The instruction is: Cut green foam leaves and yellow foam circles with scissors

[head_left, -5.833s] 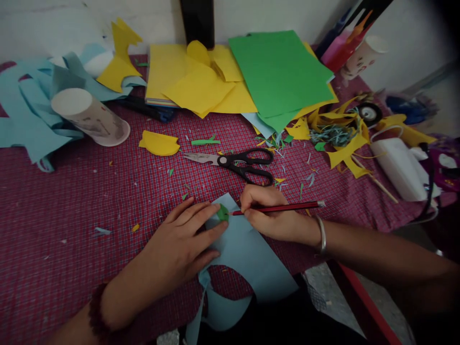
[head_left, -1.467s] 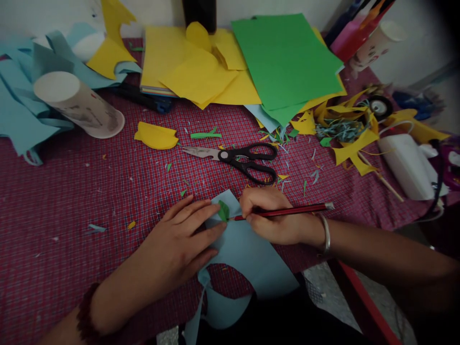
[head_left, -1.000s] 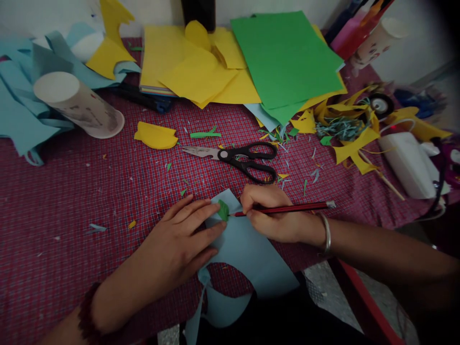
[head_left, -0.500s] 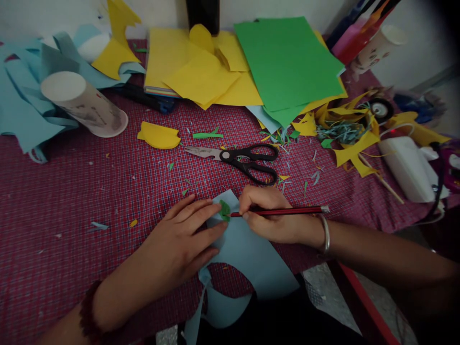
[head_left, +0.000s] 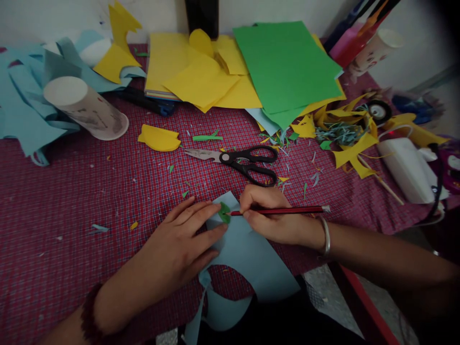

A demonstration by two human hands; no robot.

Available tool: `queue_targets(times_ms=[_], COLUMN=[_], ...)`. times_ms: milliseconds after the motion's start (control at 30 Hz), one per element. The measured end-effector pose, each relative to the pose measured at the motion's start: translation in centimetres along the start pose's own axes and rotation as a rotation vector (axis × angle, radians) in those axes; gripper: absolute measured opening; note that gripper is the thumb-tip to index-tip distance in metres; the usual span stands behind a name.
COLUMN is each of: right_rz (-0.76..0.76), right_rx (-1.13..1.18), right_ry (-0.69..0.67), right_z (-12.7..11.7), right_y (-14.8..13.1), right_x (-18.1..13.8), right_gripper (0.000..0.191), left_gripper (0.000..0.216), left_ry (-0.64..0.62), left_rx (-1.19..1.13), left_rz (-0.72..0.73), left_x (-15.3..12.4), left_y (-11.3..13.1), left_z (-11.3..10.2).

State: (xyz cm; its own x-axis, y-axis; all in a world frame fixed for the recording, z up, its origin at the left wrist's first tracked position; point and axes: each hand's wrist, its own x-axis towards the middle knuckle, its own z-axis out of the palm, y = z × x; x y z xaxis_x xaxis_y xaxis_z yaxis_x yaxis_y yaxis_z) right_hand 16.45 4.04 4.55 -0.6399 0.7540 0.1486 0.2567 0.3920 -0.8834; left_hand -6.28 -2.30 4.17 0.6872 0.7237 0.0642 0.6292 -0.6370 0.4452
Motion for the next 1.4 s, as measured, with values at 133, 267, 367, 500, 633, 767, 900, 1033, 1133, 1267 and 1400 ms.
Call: queue_targets(times_ms=[133, 267, 367, 500, 633, 767, 900, 1033, 1133, 1267, 1400], right_rz=[0.048, 0.047, 0.007, -0.037, 0.018, 0.061, 0.049, 0.021, 0.006, 0.035, 0.075], right_rx=[-0.041, -0.063, -0.051, -0.024, -0.018, -0.044, -0.058, -0.052, -0.038, -0.021, -0.035], right_ry=[-0.018, -0.031, -0.034, 0.003, 0.011, -0.003, 0.007, 0.010, -0.001, 0.027, 0.027], right_z=[0.07, 0.13, 0.12, 0.12, 0.05, 0.17, 0.40, 0.29, 0.07, -0.01, 0.20], right_y=[-0.20, -0.17, 0.02, 0.13, -0.15, -0.33, -0.17, -0.03, -0.08, -0.24, -0.30], right_x=[0.00, 0.01, 0.00, 0.01, 0.08, 0.13, 0.09, 0.01, 0.02, 0.11, 0.16], right_gripper=[0.012, 0.012, 0.015, 0.015, 0.013, 0.011, 0.012, 0.013, 0.014, 0.013, 0.011], left_gripper=[0.032, 0.031, 0.031, 0.032, 0.033, 0.033, 0.033, 0.033, 0.034, 0.033, 0.033], left_ry=[0.004, 0.006, 0.011, 0.000, -0.004, 0.003, -0.002, 0.001, 0.000, -0.001, 0.003], left_rx=[-0.010, -0.008, 0.002, 0.009, 0.022, 0.018, 0.021, 0.026, 0.027, 0.017, 0.015], left_rz=[-0.005, -0.002, 0.008, 0.007, -0.006, -0.006, -0.006, 0.003, 0.005, -0.003, -0.005], left_x=[0.07, 0.09, 0.04, -0.07, -0.10, -0.07, -0.08, -0.06, 0.00, 0.01, -0.02], left_y=[0.05, 0.09, 0.06, -0.01, 0.00, 0.09, 0.13, 0.12, 0.11, 0.13, 0.14], left_z=[-0.10, -0.17, -0.10, 0.06, 0.06, 0.01, 0.07, 0.12, 0.09, 0.06, 0.08])
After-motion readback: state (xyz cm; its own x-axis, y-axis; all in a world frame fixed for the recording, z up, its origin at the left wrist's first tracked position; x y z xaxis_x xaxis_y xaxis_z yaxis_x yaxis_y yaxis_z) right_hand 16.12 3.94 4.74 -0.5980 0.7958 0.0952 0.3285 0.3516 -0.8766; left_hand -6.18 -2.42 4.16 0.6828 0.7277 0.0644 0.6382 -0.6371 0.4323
